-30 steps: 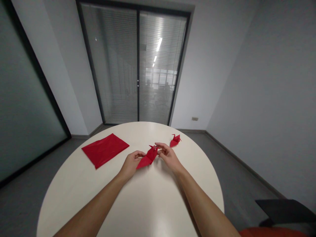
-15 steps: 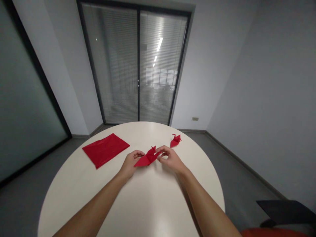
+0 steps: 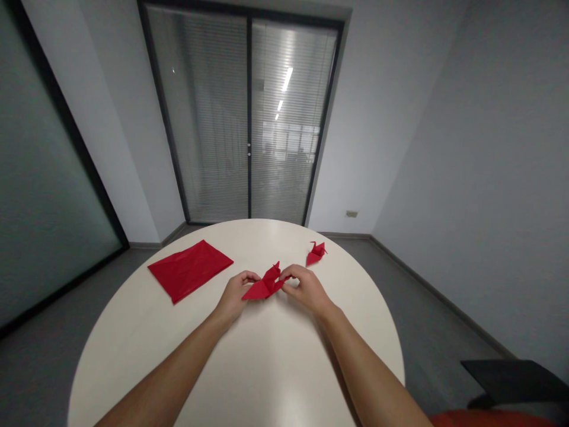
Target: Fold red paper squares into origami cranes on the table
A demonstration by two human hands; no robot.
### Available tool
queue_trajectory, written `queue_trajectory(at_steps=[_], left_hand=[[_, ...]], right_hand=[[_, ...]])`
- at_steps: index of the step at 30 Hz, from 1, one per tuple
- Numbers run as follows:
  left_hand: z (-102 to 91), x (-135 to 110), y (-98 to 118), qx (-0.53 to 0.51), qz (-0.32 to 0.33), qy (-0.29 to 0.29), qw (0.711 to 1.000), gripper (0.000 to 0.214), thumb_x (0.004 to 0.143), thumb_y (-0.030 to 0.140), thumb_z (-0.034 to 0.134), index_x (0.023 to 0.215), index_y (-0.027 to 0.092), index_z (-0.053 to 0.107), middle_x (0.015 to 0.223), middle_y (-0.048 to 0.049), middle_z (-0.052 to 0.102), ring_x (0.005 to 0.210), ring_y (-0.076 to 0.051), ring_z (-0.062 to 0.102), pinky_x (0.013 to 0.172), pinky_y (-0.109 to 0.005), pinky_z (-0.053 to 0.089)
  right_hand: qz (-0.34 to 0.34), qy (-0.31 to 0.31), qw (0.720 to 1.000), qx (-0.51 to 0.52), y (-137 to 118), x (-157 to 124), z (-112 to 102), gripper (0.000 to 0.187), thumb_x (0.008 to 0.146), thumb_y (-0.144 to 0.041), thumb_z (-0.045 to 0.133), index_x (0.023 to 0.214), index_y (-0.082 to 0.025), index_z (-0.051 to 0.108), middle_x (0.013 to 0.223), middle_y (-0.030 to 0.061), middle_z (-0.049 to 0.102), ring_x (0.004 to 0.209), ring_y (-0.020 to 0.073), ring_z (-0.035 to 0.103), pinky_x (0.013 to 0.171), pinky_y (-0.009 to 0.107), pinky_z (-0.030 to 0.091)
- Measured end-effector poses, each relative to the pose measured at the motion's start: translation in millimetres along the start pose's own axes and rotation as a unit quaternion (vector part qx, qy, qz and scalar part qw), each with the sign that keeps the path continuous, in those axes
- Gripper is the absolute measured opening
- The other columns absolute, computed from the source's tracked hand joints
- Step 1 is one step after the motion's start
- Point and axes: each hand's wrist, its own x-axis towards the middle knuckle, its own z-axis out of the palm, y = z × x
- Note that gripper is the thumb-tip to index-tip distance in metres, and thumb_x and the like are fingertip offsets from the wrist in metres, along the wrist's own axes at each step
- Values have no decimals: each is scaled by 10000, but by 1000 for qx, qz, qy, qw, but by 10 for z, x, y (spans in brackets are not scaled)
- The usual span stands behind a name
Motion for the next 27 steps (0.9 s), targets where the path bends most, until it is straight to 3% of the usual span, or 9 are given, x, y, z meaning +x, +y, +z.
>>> queue_trajectory(at_steps=[6, 18, 27], left_hand=[[13, 3, -3, -10, -3, -3, 1000, 257, 587, 266, 754, 810, 165, 675, 833, -46, 727, 733, -197, 670, 670, -281, 513], [65, -37, 54, -30, -39, 10, 999, 273, 612, 324, 755, 798, 182, 614, 646, 10, 682, 562, -158, 627, 539, -238, 462], [63, -37, 50, -54, -34, 16, 998, 336, 593, 343, 803, 802, 187, 590, 620, 17, 683, 556, -154, 634, 531, -227, 461]], right_hand=[[8, 34, 999, -9, -12, -4, 56, 164, 775, -92, 611, 873, -206, 676, 863, 17, 706, 791, 175, 637, 747, 297, 484], [-19, 95, 995, 12, -3, 3, 76, 126, 806, -104, 617, 860, -211, 657, 843, 23, 664, 787, 177, 620, 736, 301, 487], [3, 53, 995, 80, -31, -23, 88, 163, 844, -167, 615, 996, -200, 664, 1015, 61, 714, 902, 189, 652, 833, 342, 519]])
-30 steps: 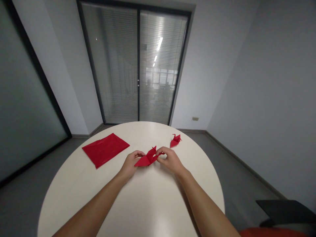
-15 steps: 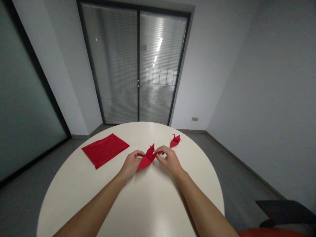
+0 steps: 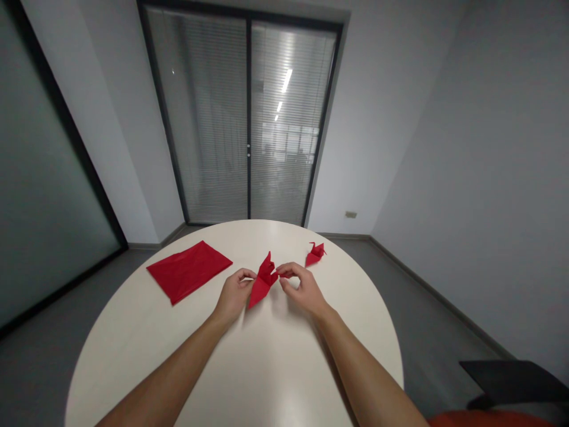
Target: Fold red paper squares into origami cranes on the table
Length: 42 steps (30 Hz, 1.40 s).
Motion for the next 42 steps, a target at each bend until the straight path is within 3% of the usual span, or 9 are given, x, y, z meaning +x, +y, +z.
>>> queue_trajectory(at_steps=[7, 14, 21, 25, 29, 34, 38, 42], left_hand=[[-27, 13, -75, 6, 12, -26, 1000, 332, 663, 377, 781, 832, 193, 563, 639, 9, 686, 571, -166, 651, 556, -245, 482], [-19, 19, -91, 89, 82, -40, 992, 275, 696, 291, 723, 934, 178, 641, 991, -70, 721, 756, -173, 675, 678, -271, 524], [-31, 25, -74, 114, 90, -36, 989, 233, 713, 279, 701, 918, 172, 677, 937, -72, 736, 799, -202, 676, 723, -297, 524], [-28, 16, -64, 108, 81, -36, 990, 225, 711, 286, 702, 904, 173, 678, 937, -76, 744, 794, -205, 682, 713, -296, 525], [-19, 11, -54, 121, 86, -43, 988, 256, 718, 297, 707, 941, 172, 713, 997, -95, 753, 832, -217, 687, 751, -309, 526], [-20, 12, -76, 132, 89, -54, 986, 230, 734, 291, 689, 926, 176, 743, 988, -99, 762, 892, -242, 694, 827, -341, 525], [-15, -4, -84, 144, 80, -67, 984, 244, 808, 347, 636, 941, 174, 745, 981, -98, 762, 896, -246, 691, 832, -349, 519], [-20, 0, -108, 185, 94, -72, 976, 207, 781, 315, 673, 922, 176, 736, 958, -83, 752, 851, -223, 673, 836, -330, 498]], right_hand=[[66, 5, 996, 67, 40, 28, 44, 138, 860, -310, 676, 912, -186, 705, 998, 89, 753, 864, 205, 702, 814, 362, 554], [93, 8, 990, 108, 98, 53, 50, 175, 830, -344, 717, 909, -193, 758, 986, 99, 756, 896, 228, 709, 833, 378, 559], [136, 8, 978, 156, 118, 54, 67, 230, 789, -409, 758, 838, -185, 739, 1037, 115, 756, 967, 243, 702, 862, 389, 549], [143, -4, 978, 151, 140, 63, 61, 280, 818, -458, 719, 849, -182, 752, 984, 104, 767, 912, 233, 703, 864, 389, 534], [150, 22, 973, 173, 211, 70, 74, 290, 777, -460, 760, 855, -182, 734, 857, 73, 757, 780, 203, 688, 773, 354, 537], [152, 40, 968, 193, 230, 74, 74, 321, 736, -455, 798, 883, -194, 684, 820, 49, 720, 761, 187, 667, 753, 332, 534], [146, 21, 973, 178, 195, 70, 52, 305, 771, -438, 768, 926, -194, 671, 831, 39, 704, 772, 176, 655, 769, 329, 525], [136, -9, 979, 149, 179, 59, 49, 262, 820, -390, 720, 979, -188, 669, 844, 38, 697, 782, 171, 648, 775, 328, 513]])
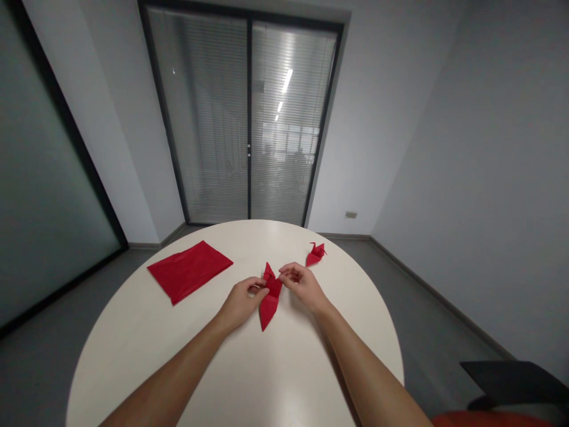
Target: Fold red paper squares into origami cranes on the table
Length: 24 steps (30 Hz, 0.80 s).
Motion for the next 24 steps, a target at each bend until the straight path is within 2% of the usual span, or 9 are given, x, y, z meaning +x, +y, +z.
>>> queue_trajectory(at_steps=[6, 9, 13, 18, 22, 24], left_hand=[[-34, 2, -46, 64, 27, 29, 997, 135, 777, 295, 666, 834, 186, 721, 870, -61, 716, 756, -203, 628, 751, -309, 476], [-56, -26, -8, 114, 58, 14, 992, 99, 787, 269, 653, 806, 197, 717, 890, -60, 686, 776, -201, 619, 755, -305, 470], [-71, -55, 10, 167, 79, 2, 983, 81, 796, 239, 638, 788, 206, 711, 874, -56, 663, 788, -208, 606, 745, -304, 455], [-84, -51, -3, 182, 80, -25, 980, 157, 822, 210, 593, 883, 214, 737, 899, -61, 694, 786, -210, 614, 740, -299, 442], [-90, -55, 23, 176, 87, -40, 980, 185, 832, 207, 584, 921, 222, 746, 908, -64, 722, 805, -224, 639, 741, -301, 444], [-91, -58, 25, 170, 82, -35, 981, 179, 834, 217, 590, 921, 221, 747, 915, -67, 735, 804, -228, 652, 740, -302, 448]], right_hand=[[-5, -36, 999, -34, -32, -21, 18, 289, 796, -322, 739, 1048, -195, 681, 897, 43, 712, 841, 183, 665, 801, 335, 508], [-2, -39, 999, -37, -41, -27, 23, 257, 831, -318, 696, 1052, -186, 688, 872, 45, 720, 824, 184, 673, 821, 353, 511], [19, -51, 997, -50, -24, -31, 21, 300, 800, -298, 720, 1077, -186, 707, 919, 62, 744, 843, 201, 682, 826, 367, 520], [23, -76, 994, -77, -32, -43, -10, 149, 812, -298, 707, 890, -179, 753, 890, 65, 761, 840, 216, 688, 819, 367, 520], [26, -79, 994, -65, -52, -48, -12, 131, 810, -283, 702, 871, -177, 750, 890, 65, 759, 848, 213, 691, 832, 364, 523], [29, -74, 996, -47, -35, -44, -9, 197, 792, -256, 713, 972, -181, 736, 920, 63, 753, 855, 202, 690, 832, 357, 525]])
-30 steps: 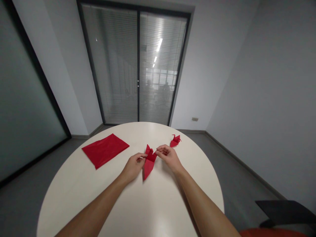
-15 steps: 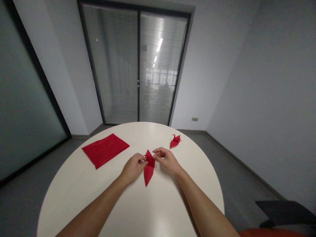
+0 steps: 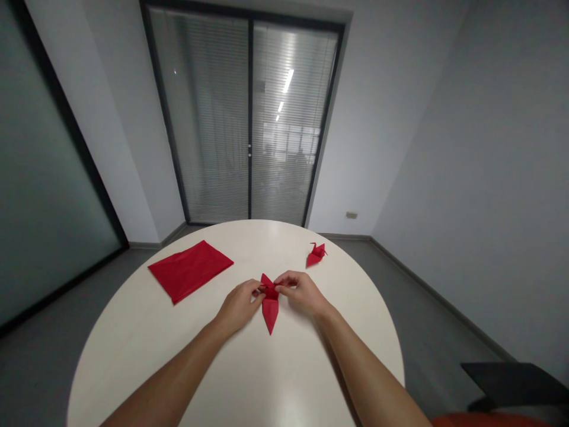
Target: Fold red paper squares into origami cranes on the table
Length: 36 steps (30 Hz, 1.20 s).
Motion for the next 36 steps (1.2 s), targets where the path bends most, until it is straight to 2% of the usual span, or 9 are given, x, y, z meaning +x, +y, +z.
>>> queue_trajectory(at_steps=[4, 9, 14, 17, 20, 24, 29, 32, 36], left_hand=[[13, -4, -32, -14, -20, 1, 1000, 189, 850, 253, 589, 940, 223, 753, 902, -69, 753, 784, -230, 669, 719, -297, 462], [36, 6, -49, -25, -31, 13, 999, 215, 881, 305, 575, 1005, 216, 726, 930, -66, 755, 815, -214, 682, 753, -292, 487], [24, 25, 4, -47, -49, 58, 996, 313, 921, 364, 539, 1160, 196, 653, 995, -67, 744, 835, -195, 685, 732, -285, 512], [-1, 32, 30, -63, -20, 55, 996, 304, 945, 342, 505, 1172, 210, 659, 1080, -68, 736, 942, -199, 685, 780, -284, 525], [-30, 34, 45, -45, 9, 41, 998, 264, 943, 298, 502, 1098, 226, 704, 1118, -57, 735, 1013, -207, 672, 813, -285, 525], [-60, 27, 55, -7, 16, 43, 999, 253, 942, 297, 505, 1078, 241, 711, 1094, -41, 745, 966, -205, 684, 811, -287, 515], [-73, 2, 80, 36, -15, 48, 998, 288, 956, 339, 488, 1167, 261, 667, 945, -13, 757, 759, -181, 688, 752, -290, 501], [-76, -9, 115, 40, -9, 59, 997, 289, 974, 352, 456, 1141, 254, 670, 944, -19, 750, 796, -186, 689, 766, -291, 498], [-59, -20, 157, 11, -3, 65, 998, 313, 981, 362, 450, 1204, 250, 640, 1044, -37, 735, 908, -188, 685, 795, -286, 511]], right_hand=[[11, 1, 1000, 14, 94, 15, -2, 468, 734, -194, 743, 1195, -207, 662, 1008, 60, 725, 885, 186, 677, 830, 345, 522], [27, -2, 1000, 16, 160, 27, -1, 392, 745, -216, 735, 1132, -174, 691, 978, 72, 720, 873, 190, 669, 833, 354, 512], [17, -4, 1000, 24, 108, 28, 2, 298, 779, -257, 720, 1063, -170, 709, 957, 77, 740, 872, 199, 678, 830, 355, 512], [11, -6, 1000, 24, 71, 22, -2, 265, 795, -275, 712, 1038, -172, 717, 968, 78, 748, 864, 201, 681, 818, 349, 514], [11, -10, 1000, 16, 38, 13, -5, 269, 820, -298, 694, 1053, -166, 720, 958, 81, 753, 853, 202, 682, 804, 342, 514], [16, -22, 1000, 5, 4, 7, -2, 285, 823, -316, 698, 1059, -160, 730, 950, 86, 759, 854, 206, 688, 805, 345, 520], [18, -32, 999, 8, -11, 5, 7, 294, 822, -323, 702, 1064, -159, 732, 959, 89, 763, 845, 210, 699, 789, 347, 535], [18, -23, 1000, 3, -12, 4, 13, 284, 822, -314, 702, 1058, -159, 730, 951, 89, 760, 835, 210, 697, 784, 349, 535], [7, -6, 1000, 7, -6, 2, 22, 245, 824, -295, 699, 1034, -171, 722, 957, 79, 750, 861, 208, 691, 801, 344, 527]])
